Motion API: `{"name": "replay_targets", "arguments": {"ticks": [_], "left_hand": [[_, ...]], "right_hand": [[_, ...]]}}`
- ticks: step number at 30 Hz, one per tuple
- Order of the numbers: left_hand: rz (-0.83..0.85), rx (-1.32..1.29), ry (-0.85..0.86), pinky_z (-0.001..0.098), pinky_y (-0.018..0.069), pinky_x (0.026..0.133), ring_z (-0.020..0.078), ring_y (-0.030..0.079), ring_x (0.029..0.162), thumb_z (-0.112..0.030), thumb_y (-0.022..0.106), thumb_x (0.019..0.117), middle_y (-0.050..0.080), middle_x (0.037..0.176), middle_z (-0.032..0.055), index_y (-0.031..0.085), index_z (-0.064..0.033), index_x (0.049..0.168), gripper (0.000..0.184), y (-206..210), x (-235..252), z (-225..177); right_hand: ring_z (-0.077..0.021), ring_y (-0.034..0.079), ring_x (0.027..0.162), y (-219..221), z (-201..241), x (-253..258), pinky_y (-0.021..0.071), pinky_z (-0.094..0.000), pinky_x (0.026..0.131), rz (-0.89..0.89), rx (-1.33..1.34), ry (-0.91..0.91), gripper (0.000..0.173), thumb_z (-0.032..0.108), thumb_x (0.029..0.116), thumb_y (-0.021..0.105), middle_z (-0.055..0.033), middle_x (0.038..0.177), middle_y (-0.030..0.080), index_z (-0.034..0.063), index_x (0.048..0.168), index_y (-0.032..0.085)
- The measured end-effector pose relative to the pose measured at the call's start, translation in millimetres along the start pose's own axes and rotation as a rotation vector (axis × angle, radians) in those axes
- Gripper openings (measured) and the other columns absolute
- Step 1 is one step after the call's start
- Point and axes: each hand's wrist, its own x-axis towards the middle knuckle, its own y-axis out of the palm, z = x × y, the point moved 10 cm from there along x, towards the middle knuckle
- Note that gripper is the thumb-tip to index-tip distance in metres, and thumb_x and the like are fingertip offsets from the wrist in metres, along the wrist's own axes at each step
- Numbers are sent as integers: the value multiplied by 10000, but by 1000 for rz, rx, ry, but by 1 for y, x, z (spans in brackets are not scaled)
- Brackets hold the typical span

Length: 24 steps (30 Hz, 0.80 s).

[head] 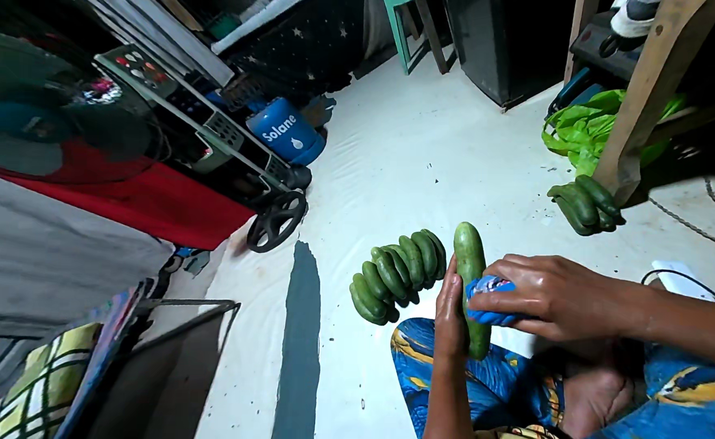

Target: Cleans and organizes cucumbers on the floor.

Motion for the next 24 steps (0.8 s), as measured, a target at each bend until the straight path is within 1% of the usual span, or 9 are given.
{"name": "replay_targets", "arguments": {"ticks": [2, 5, 9, 12, 14, 17, 20, 22, 24], "left_hand": [[16, 15, 7, 168, 499, 930, -34, 611, 1036, -146, 245, 1058, 594, 1303, 44, 319, 77, 1501, 502, 1, -1, -1], [85, -7, -9, 223, 585, 671, 57, 668, 737, -213, 274, 1055, 692, 979, 23, 330, 76, 1491, 526, 6, -1, 1], [123, -26, -28, 242, 588, 644, 89, 670, 719, -240, 294, 1055, 692, 964, 48, 313, 78, 1503, 549, 9, 0, 4], [56, 29, 6, 175, 544, 827, -16, 641, 926, -151, 272, 1043, 635, 1219, 33, 358, 68, 1486, 501, 4, 0, 2], [20, 55, -5, 169, 485, 951, -27, 594, 1078, -133, 259, 1048, 559, 1359, 91, 320, 88, 1504, 510, 2, 0, 1], [-3, 105, 8, 169, 468, 974, -20, 576, 1123, -150, 262, 1058, 520, 1411, 133, 296, 94, 1518, 521, -1, 2, 0], [-14, 164, 44, 173, 458, 992, -18, 573, 1138, -167, 257, 1077, 521, 1425, 146, 309, 97, 1517, 516, -4, 2, -1], [36, 176, 54, 178, 518, 892, -18, 620, 999, -176, 268, 1076, 598, 1309, 99, 344, 94, 1497, 507, -1, 1, 1], [100, 128, 5, 226, 576, 698, 59, 653, 772, -222, 273, 1064, 674, 1073, 69, 349, 85, 1498, 538, 4, 1, 7]], "right_hand": [[-311, 683, 856, -5, -6, 1, 557, -413, 619, -39, -14, 33, 336, 224, 932, 625, -161, 1022, 678, 187, 1256, 706], [-295, 688, 897, -24, -25, -3, 580, -407, 659, -160, -138, 143, 354, 215, 903, 649, -141, 1057, 686, 184, 1247, 728], [-321, 679, 906, -30, -29, -5, 574, -415, 658, -202, -237, 195, 358, 230, 899, 650, -172, 1077, 674, 174, 1242, 734], [-342, 685, 873, -9, -13, -3, 570, -444, 634, -80, -113, 94, 334, 214, 923, 634, -185, 1042, 678, 185, 1246, 715], [-365, 684, 876, 8, 1, -3, 566, -473, 632, 70, 62, 11, 326, 197, 913, 656, -193, 1025, 673, 165, 1234, 705], [-335, 666, 849, 24, 8, -2, 536, -444, 596, 183, 172, -22, 331, 220, 890, 678, -155, 967, 652, 183, 1216, 716], [-347, 682, 845, 13, -9, 0, 551, -462, 597, 60, 74, 59, 340, 209, 886, 687, -173, 981, 669, 174, 1224, 713], [-301, 694, 857, -1, -29, -3, 577, -440, 622, -57, -10, 145, 335, 215, 886, 678, -135, 998, 685, 183, 1216, 729], [-301, 696, 886, -18, -46, -10, 585, -445, 647, -160, -86, 237, 330, 211, 886, 689, -137, 1029, 690, 165, 1208, 740]]}}
